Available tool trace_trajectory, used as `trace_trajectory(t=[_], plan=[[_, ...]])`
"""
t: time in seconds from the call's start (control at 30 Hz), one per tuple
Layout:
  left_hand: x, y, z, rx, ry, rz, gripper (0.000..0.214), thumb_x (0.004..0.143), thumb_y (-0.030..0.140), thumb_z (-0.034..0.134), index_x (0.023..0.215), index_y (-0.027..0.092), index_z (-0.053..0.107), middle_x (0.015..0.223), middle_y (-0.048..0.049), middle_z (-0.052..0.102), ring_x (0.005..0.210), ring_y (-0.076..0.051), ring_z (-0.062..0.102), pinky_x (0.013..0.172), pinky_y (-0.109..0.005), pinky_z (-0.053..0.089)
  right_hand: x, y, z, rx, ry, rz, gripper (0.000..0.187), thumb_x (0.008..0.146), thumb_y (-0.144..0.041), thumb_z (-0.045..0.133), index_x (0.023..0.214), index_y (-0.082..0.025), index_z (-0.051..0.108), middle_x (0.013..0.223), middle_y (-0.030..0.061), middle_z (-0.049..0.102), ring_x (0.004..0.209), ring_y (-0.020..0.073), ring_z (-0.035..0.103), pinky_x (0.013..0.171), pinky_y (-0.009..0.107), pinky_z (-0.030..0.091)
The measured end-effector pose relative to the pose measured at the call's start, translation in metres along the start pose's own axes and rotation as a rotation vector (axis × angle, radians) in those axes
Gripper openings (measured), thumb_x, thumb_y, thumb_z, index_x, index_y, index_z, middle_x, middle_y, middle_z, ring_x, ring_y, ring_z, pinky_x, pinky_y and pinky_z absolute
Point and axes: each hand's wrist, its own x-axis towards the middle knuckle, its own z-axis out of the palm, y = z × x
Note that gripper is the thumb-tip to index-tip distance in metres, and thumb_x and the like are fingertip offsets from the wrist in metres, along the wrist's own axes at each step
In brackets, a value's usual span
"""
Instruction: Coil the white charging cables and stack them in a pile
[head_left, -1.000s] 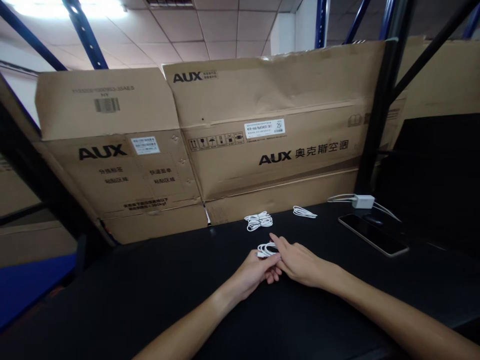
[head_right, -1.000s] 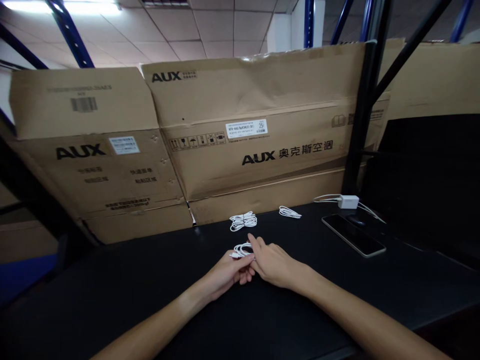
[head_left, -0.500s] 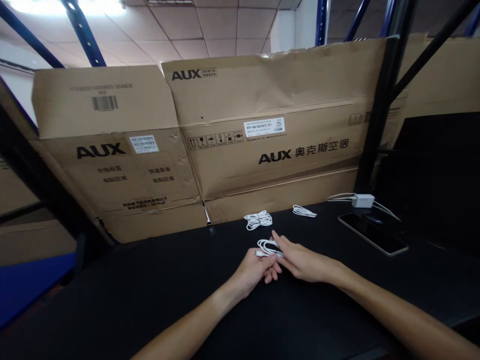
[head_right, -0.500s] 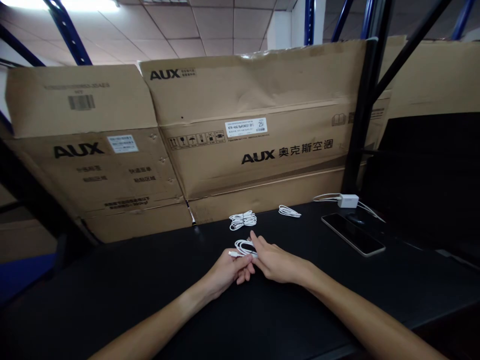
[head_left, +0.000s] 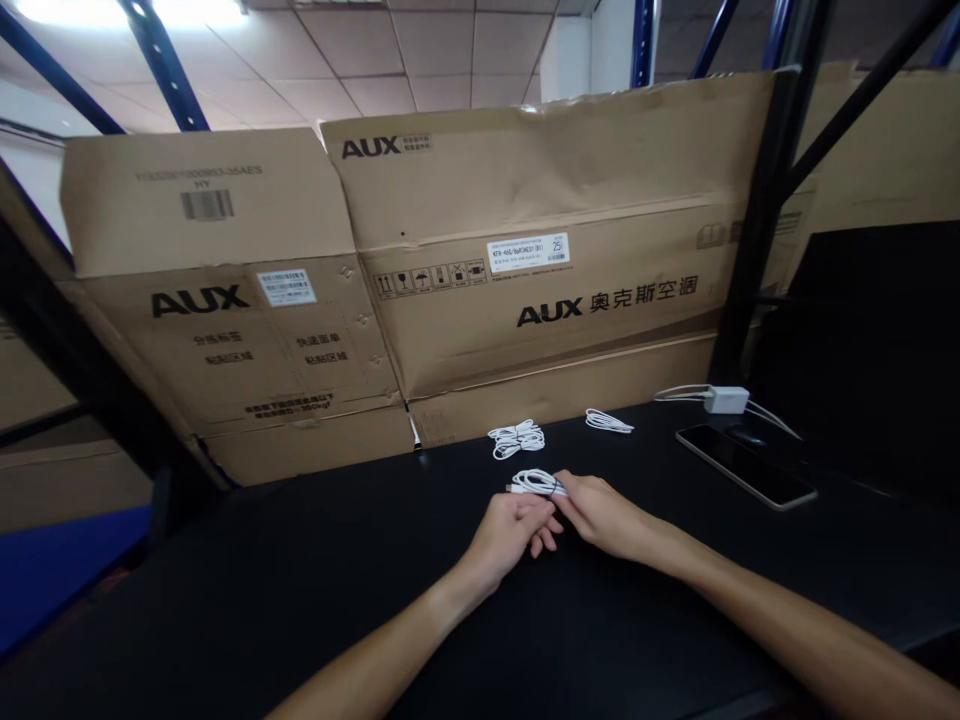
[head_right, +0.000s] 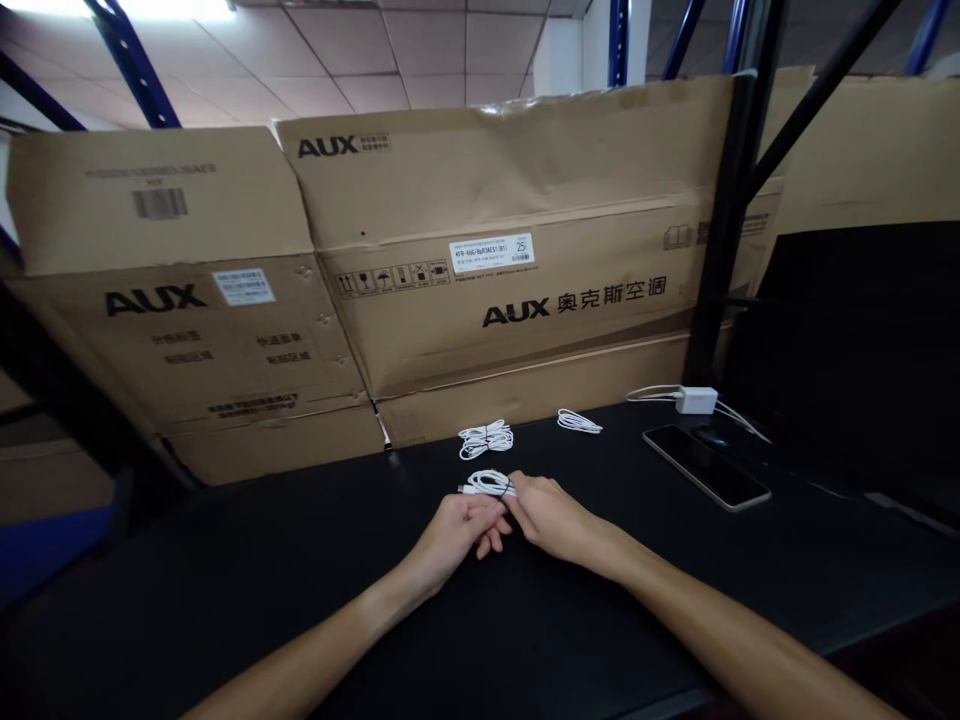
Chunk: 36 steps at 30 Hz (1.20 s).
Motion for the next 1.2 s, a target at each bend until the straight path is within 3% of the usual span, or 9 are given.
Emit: trace_trajectory(t=[0.3, 0.53, 0.7, 0.9, 1.07, 1.2], plan=[[0.000, 0.003, -0.001, 0.100, 0.052, 0.094, 0.031, 0.079, 0.040, 0.059, 0.069, 0.010, 0.063, 0.056, -0.0034, 0.061, 0.038, -0.007, 0.047, 0.038, -0.018, 0.033, 0.010, 0.004, 0.011, 0.382, 0.076, 0.137, 0.028, 0.092, -0.032, 0.034, 0.069, -0.019, 0.041, 0.060, -0.0026, 0.045, 0.055, 0.0106, 0.042, 0.053, 0.022, 0.032], [0.006, -0.011, -0.001, 0.019, -0.024, 0.060, 0.042, 0.079, 0.052, 0.055, 0.077, 0.011, 0.059, 0.064, -0.0050, 0.062, 0.046, -0.011, 0.057, 0.037, -0.018, 0.035, 0.006, -0.003, 0.021, 0.170, 0.162, 0.100, 0.023, 0.092, -0.025, 0.030, 0.077, -0.018, 0.046, 0.069, 0.0028, 0.056, 0.059, 0.0134, 0.049, 0.059, 0.026, 0.037], [0.008, -0.012, -0.004, -0.124, -0.016, -0.042, 0.050, 0.076, 0.059, 0.055, 0.078, 0.009, 0.058, 0.062, -0.0059, 0.062, 0.043, -0.009, 0.052, 0.036, -0.017, 0.031, 0.005, -0.008, 0.027, 0.073, 0.209, 0.040, 0.022, 0.091, -0.019, 0.029, 0.076, -0.018, 0.045, 0.073, 0.0034, 0.054, 0.061, 0.0128, 0.048, 0.061, 0.026, 0.038], [0.006, -0.004, -0.011, -0.324, -0.191, -0.023, 0.033, 0.073, 0.038, 0.069, 0.084, 0.007, 0.062, 0.078, -0.0099, 0.064, 0.056, -0.011, 0.057, 0.044, -0.018, 0.035, 0.003, -0.009, 0.023, 0.019, 0.159, 0.040, 0.013, 0.079, -0.007, 0.037, 0.074, -0.018, 0.042, 0.071, 0.0016, 0.051, 0.059, 0.0119, 0.045, 0.057, 0.024, 0.035], [0.006, -0.004, -0.012, -0.435, -0.207, -0.018, 0.041, 0.084, 0.047, 0.056, 0.089, 0.006, 0.062, 0.079, -0.0122, 0.064, 0.059, -0.013, 0.058, 0.048, -0.020, 0.036, 0.003, -0.012, 0.017, -0.061, 0.134, 0.022, 0.017, 0.075, -0.003, 0.038, 0.082, -0.017, 0.046, 0.077, 0.0026, 0.051, 0.062, 0.0126, 0.047, 0.059, 0.025, 0.035], [0.005, -0.003, -0.013, -0.422, -0.229, 0.001, 0.051, 0.083, 0.056, 0.052, 0.093, 0.007, 0.062, 0.084, -0.0141, 0.064, 0.064, -0.015, 0.059, 0.051, -0.022, 0.038, 0.003, -0.010, 0.017, -0.078, 0.125, 0.013, 0.018, 0.075, -0.002, 0.038, 0.083, -0.016, 0.047, 0.079, 0.0039, 0.052, 0.063, 0.0132, 0.047, 0.060, 0.025, 0.036]])
